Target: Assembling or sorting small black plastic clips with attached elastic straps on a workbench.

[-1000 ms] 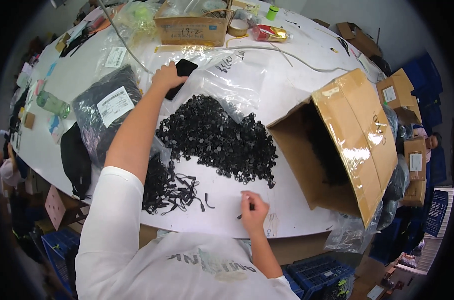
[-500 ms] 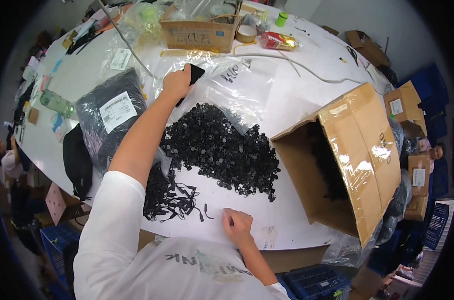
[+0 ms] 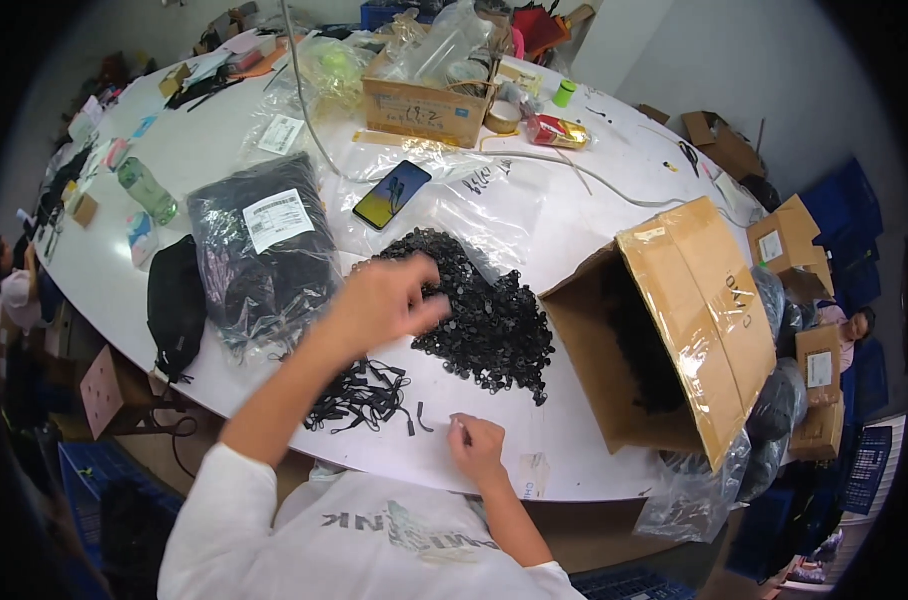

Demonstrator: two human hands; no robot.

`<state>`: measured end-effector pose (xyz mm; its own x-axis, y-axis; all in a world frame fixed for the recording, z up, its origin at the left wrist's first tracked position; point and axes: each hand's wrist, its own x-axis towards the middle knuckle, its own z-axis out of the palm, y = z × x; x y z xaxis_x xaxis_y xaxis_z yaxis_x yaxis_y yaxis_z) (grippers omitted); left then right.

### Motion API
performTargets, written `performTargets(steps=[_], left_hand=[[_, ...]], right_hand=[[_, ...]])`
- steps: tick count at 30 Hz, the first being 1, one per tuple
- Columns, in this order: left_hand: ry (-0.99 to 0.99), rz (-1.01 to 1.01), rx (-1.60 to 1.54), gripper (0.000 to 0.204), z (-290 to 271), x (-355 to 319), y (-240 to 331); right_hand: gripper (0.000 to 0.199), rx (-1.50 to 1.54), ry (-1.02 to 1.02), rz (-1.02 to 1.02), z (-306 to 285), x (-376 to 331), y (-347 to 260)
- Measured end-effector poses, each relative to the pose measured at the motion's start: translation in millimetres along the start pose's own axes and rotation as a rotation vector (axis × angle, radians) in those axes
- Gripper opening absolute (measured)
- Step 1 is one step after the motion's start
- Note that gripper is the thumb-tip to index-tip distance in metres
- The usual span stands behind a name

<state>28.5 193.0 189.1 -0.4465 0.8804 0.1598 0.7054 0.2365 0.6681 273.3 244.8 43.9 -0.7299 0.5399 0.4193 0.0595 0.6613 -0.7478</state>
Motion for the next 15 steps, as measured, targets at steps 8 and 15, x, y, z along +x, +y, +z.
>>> performTargets(steps=[8,15], left_hand=[[-0.103,-0.139,-0.68,0.021,128.3,-126.0,22.0],[0.096,-0.104,-0.606,0.02,120.2,-130.9,23.1]], right_hand=[[0.016,0.375,0.313,0.318,1.4,30.8,-43.3],[0.015,0.575,0.245,0.387,8.1,26.4,-49.3]])
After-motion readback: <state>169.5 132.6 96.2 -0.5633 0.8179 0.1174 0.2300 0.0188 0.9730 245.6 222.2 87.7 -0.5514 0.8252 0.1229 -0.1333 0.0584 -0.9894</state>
